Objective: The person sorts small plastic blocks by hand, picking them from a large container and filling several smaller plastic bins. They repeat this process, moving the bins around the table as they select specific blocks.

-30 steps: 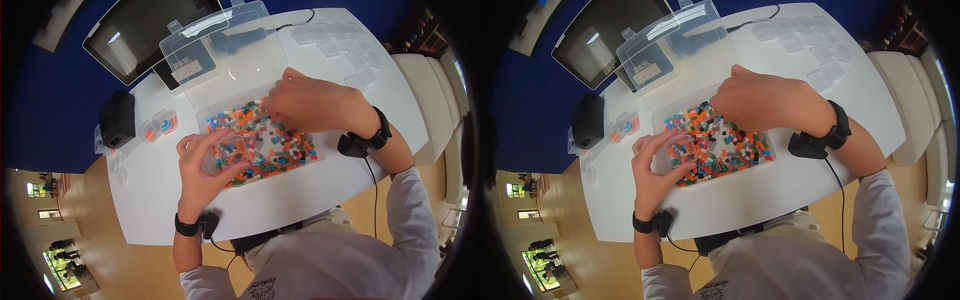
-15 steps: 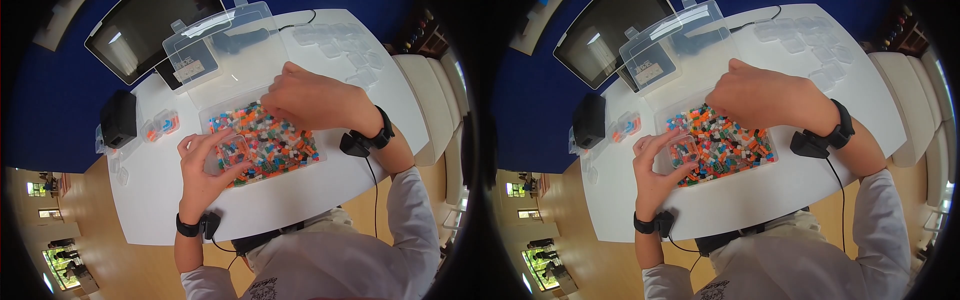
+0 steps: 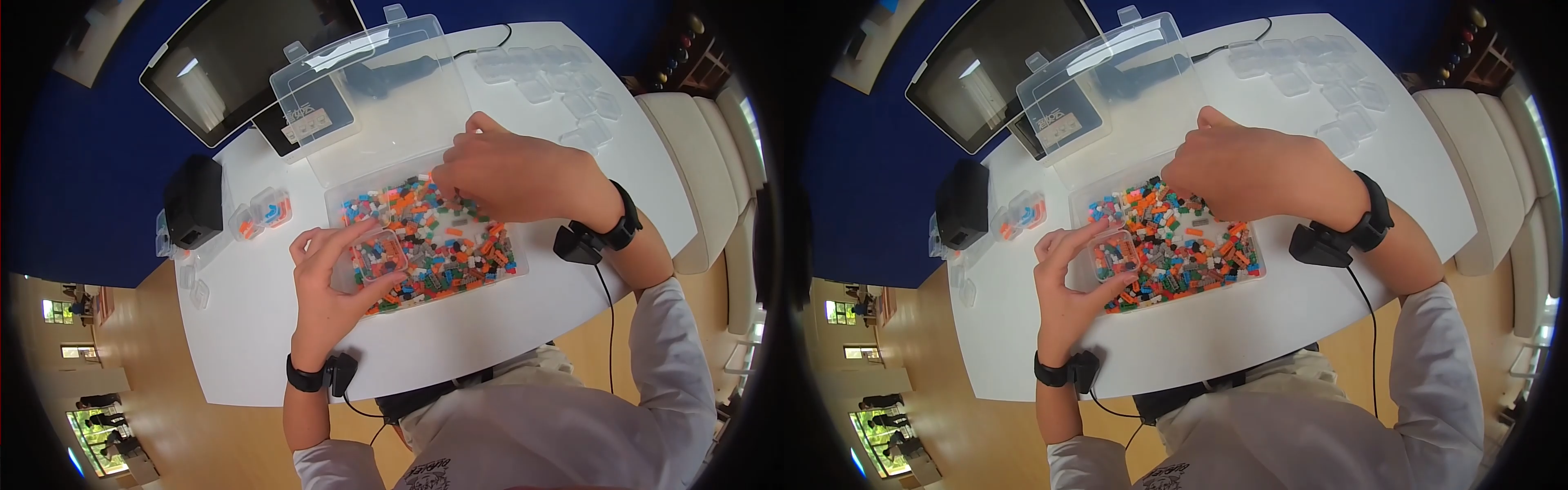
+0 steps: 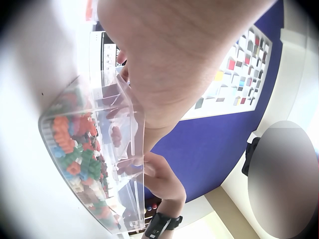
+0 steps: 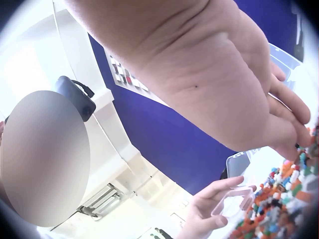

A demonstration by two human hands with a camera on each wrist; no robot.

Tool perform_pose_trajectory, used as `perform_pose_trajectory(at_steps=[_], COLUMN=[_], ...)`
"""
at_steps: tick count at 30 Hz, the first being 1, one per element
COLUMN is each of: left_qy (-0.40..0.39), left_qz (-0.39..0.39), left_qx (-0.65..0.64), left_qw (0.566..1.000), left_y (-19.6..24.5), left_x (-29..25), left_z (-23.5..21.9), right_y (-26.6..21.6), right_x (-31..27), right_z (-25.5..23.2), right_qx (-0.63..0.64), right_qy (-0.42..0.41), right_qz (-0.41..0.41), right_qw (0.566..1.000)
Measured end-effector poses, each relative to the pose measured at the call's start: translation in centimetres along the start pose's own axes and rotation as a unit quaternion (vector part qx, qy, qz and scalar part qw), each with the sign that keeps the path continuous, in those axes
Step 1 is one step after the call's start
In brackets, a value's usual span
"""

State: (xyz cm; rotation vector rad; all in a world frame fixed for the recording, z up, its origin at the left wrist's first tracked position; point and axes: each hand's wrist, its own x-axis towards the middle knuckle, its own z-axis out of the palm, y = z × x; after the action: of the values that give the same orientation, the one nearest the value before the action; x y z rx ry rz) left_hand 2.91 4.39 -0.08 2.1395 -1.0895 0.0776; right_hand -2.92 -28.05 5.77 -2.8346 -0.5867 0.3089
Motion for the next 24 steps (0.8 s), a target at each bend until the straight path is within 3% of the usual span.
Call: perform_pose_trajectory(at_steps=[3, 6, 10, 16, 18, 24], left_qy=[-0.002, -0.005, -0.008, -0.005, -0.006, -0.007], left_qz=[-0.007, -0.004, -0.007, -0.001, 0.002, -0.001], left_qx=[0.002, 0.003, 0.005, 0.002, 0.003, 0.005], left_qw=[1.0, 1.0, 1.0, 1.0, 1.0, 1.0], left_y=[0.1, 0.0, 0.0, 0.0, 0.0, -0.1], left_x=[0.0, -0.1, 0.0, 0.0, 0.0, -0.1], left_z=[-0.1, 0.0, 0.0, 0.0, 0.0, 0.0], right_y=[0.7, 1.2, 1.1, 0.1, -0.7, -1.0], right_x=[1.5, 2.3, 2.5, 2.1, 2.3, 2.0], right_z=[1.8, 4.1, 4.7, 3.5, 3.4, 2.7], right_qx=[-0.095, -0.092, -0.109, -0.044, -0.029, -0.029], right_qy=[0.024, 0.099, 0.098, 0.041, -0.045, -0.031], right_qz=[-0.013, -0.053, -0.074, -0.082, -0.056, -0.078], right_qw=[0.995, 0.989, 0.986, 0.995, 0.997, 0.996])
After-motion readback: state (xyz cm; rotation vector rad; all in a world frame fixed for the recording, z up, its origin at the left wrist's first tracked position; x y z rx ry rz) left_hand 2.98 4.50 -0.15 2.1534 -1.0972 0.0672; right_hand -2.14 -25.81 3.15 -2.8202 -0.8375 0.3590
